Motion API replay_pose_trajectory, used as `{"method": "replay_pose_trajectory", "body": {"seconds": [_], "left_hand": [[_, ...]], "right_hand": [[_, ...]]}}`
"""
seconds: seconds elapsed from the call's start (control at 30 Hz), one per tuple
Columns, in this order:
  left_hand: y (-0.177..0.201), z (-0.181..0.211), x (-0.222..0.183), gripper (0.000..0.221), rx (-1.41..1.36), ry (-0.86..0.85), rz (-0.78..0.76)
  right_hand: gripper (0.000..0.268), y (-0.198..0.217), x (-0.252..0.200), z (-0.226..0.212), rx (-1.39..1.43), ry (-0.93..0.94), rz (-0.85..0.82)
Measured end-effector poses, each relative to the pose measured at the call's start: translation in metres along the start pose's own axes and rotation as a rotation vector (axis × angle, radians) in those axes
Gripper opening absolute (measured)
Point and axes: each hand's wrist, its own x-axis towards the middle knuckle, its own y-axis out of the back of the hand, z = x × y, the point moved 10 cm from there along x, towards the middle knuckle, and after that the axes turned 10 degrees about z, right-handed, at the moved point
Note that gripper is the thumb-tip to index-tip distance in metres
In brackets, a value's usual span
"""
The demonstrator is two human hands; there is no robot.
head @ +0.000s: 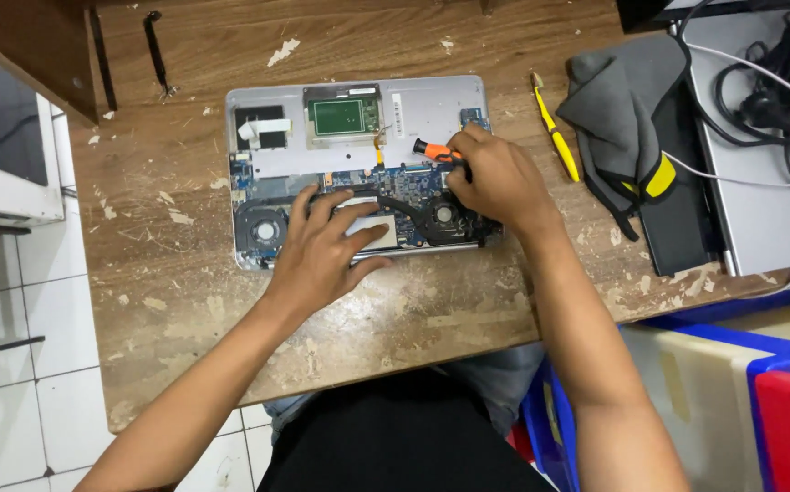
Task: Checking and connecting internal cables and components inside a laptop chassis and securing them with a screwdriver.
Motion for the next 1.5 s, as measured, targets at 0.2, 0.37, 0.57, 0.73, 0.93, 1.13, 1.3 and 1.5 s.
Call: {"method": "replay_pose_trajectory", "body": {"seconds": [0.2, 0.37, 0.57, 0.73, 0.93, 1.13, 1.3, 1.5], "left_hand": [[0.025, -0.026, -0.003, 0.036, 0.136, 0.028, 0.091], [0.027, -0.068, -0.021, 0.022, 0.288, 0.109, 0.128], [0.018, -0.093, -0.023, 0.018, 0.269, 0.268, 0.19], [0.01, -0.108, -0.018, 0.032, 0.19, 0.343, 0.184], [0.012, -0.108, -0.016, 0.048, 0.049, 0.366, 0.05], [0.043, -0.072, -0.019, 0.064, -0.261, 0.414, -0.084], [0.039, -0.06, -0.027, 0.083, -0.286, 0.406, -0.155], [0.027, -0.06, -0.025, 0.101, -0.278, 0.429, -0.209]], "right_hand": [[0.01, 0.003, -0.012, -0.02, 0.041, -0.001, -0.047], [0.012, 0.003, -0.025, -0.045, 0.122, -0.022, -0.108], [0.018, -0.015, -0.033, -0.064, 0.339, -0.086, -0.151], [0.017, -0.024, -0.037, -0.069, 0.397, -0.111, -0.046], [0.019, -0.012, -0.036, -0.079, 0.47, -0.037, 0.068], [0.019, 0.031, -0.058, -0.045, 0.325, -0.182, 0.223], [0.017, 0.041, -0.079, 0.001, 0.214, -0.21, 0.319], [0.016, 0.032, -0.085, 0.023, 0.158, -0.256, 0.418]]}}
